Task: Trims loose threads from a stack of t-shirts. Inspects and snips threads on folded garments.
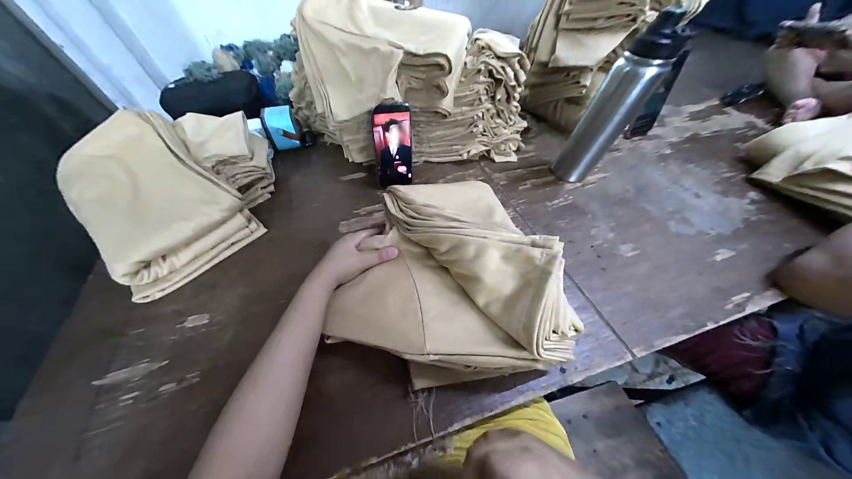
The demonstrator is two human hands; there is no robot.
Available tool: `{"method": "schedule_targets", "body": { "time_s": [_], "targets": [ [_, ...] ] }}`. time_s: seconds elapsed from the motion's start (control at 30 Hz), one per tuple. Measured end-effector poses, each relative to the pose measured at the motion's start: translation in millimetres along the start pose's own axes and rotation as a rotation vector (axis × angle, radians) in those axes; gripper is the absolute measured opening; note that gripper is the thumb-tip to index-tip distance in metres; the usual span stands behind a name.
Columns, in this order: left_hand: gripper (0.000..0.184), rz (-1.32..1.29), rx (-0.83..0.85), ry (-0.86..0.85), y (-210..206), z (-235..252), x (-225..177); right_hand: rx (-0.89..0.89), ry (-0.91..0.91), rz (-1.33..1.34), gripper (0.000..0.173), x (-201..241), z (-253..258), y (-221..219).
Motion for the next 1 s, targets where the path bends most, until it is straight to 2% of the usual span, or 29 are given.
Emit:
{"method": "schedule_targets", "body": {
  "time_s": [0.07,0.13,0.2,0.27,0.33,0.37,0.43,0.47,0.5,0.53,0.57,0.6,0.63,0.67,0.73,0.8,0.87,1.0],
  "targets": [
    [0.065,-0.039,-0.005,0.056,-4,-11,2,-0.214,0.0,0.001,0.02,6,-2,39],
    [0.063,0.008,-0.08,0.098,-5,-26,1,-0.415,0.022,-0.074,0.018,3,-4,81],
    [0.069,0.079,-0.127,0.182,-8,-43,2,-0.546,0.027,-0.145,0.012,0,-9,116],
    [0.076,0.087,-0.094,0.286,-20,-68,-3,-0.697,-0.009,-0.272,0.009,-4,-18,155],
    [0.083,0.068,0.044,0.304,-43,-93,-15,-0.806,-0.079,-0.473,0.018,-6,-31,195],
    [0.085,0.058,0.129,0.263,-55,-106,-24,-0.823,-0.12,-0.595,0.027,-3,-37,211],
    [0.077,0.103,0.238,0.118,-68,-128,-46,-0.844,-0.167,-0.834,0.045,14,-46,226],
    [0.069,0.17,0.192,0.037,-63,-137,-59,-0.84,-0.154,-0.895,0.047,24,-50,226],
    [0.058,0.264,0.037,-0.064,-50,-145,-74,-0.838,-0.1,-0.901,0.043,36,-51,220],
    [0.049,0.351,-0.202,-0.196,-33,-152,-89,-0.827,-0.031,-0.856,0.035,45,-49,211],
    [0.046,0.412,-0.411,-0.309,-20,-157,-100,-0.792,0.025,-0.762,0.027,52,-46,199],
    [0.05,0.459,-0.529,-0.383,-13,-156,-106,-0.731,0.052,-0.642,0.022,54,-40,186],
    [0.056,0.49,-0.56,-0.412,-11,-147,-107,-0.651,0.06,-0.532,0.016,54,-31,171],
    [0.063,0.505,-0.545,-0.406,-10,-133,-102,-0.563,0.055,-0.459,0.013,50,-23,155],
    [0.073,0.428,-0.423,-0.33,-15,-94,-77,-0.403,0.035,-0.405,0.019,34,-9,123],
    [0.068,0.192,-0.296,-0.194,-26,-63,-39,-0.276,-0.01,-0.426,0.031,7,-1,101],
    [0.062,0.033,-0.266,-0.11,-33,-53,-20,-0.252,-0.03,-0.459,0.035,-14,-2,95],
    [0.053,0.002,-0.27,-0.079,-42,-71,-21,-0.327,0.024,-0.32,0.023,-14,-20,105]
  ]
}}
Point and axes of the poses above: each hand's wrist, its own z-axis towards the middle knuckle, its own y-axis out of the back of the hand, x = y × z, the point moved 9 cm from there along z, towards the middle knuckle, and after that the axes turned 7 degrees about z, right-handed, at the moved point
